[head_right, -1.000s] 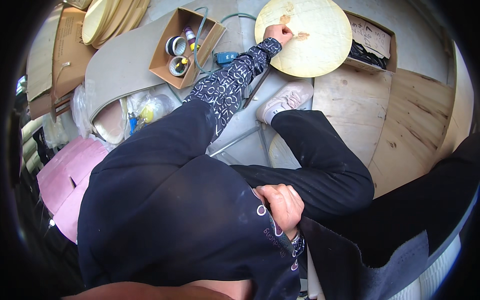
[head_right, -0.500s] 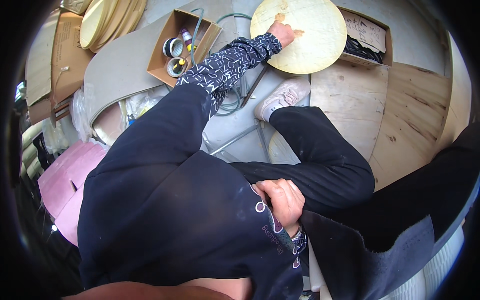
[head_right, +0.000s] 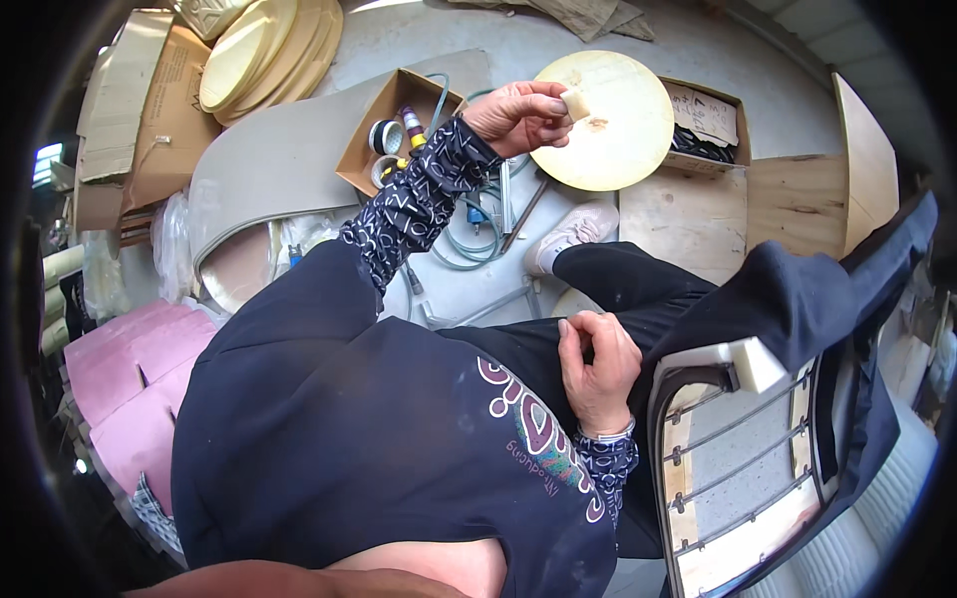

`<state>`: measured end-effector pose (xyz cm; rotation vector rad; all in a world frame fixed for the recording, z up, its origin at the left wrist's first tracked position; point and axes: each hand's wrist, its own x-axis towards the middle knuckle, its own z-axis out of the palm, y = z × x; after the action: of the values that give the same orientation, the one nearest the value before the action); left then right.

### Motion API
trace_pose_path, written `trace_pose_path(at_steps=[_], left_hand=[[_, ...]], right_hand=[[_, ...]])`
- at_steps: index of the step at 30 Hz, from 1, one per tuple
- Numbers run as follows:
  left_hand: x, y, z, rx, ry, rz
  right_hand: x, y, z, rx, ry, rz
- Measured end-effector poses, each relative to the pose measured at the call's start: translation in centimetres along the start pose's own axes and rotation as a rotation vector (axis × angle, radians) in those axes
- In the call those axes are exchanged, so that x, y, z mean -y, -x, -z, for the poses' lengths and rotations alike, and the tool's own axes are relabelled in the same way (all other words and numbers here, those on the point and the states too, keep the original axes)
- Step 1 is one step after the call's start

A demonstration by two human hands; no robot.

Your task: The person attaches foam padding pieces onto the corners of a frame by hand, connects an air hose to a pneumatic stapler, and staples the fabric cover onto the frame using the stapler.

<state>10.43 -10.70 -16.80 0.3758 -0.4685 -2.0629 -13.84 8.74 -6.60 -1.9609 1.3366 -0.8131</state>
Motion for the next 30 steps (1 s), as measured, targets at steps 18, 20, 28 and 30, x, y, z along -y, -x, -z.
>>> trace_pose_path(at_steps=[18, 20, 28, 30], left_hand=[[2.8, 7.8, -19.6, 0.261, -0.284, -0.236], [2.8, 7.9, -19.5, 0.238, -0.221, -0.184], [2.7, 8.2, -20.4, 0.132, -0.809, -0.689], [3.2, 7.7, -21.2, 0.060, -1.208, -1.217]], right_hand=[[7.6, 3.3, 4.7, -0.342, 0.245, 0.115], [8.0, 2.9, 5.0, -0.378, 0.295, 0.167], [8.3, 1.6, 5.7, -0.409, 0.328, 0.142], [7.9, 1.4, 6.4, -0.464, 0.339, 0.131]])
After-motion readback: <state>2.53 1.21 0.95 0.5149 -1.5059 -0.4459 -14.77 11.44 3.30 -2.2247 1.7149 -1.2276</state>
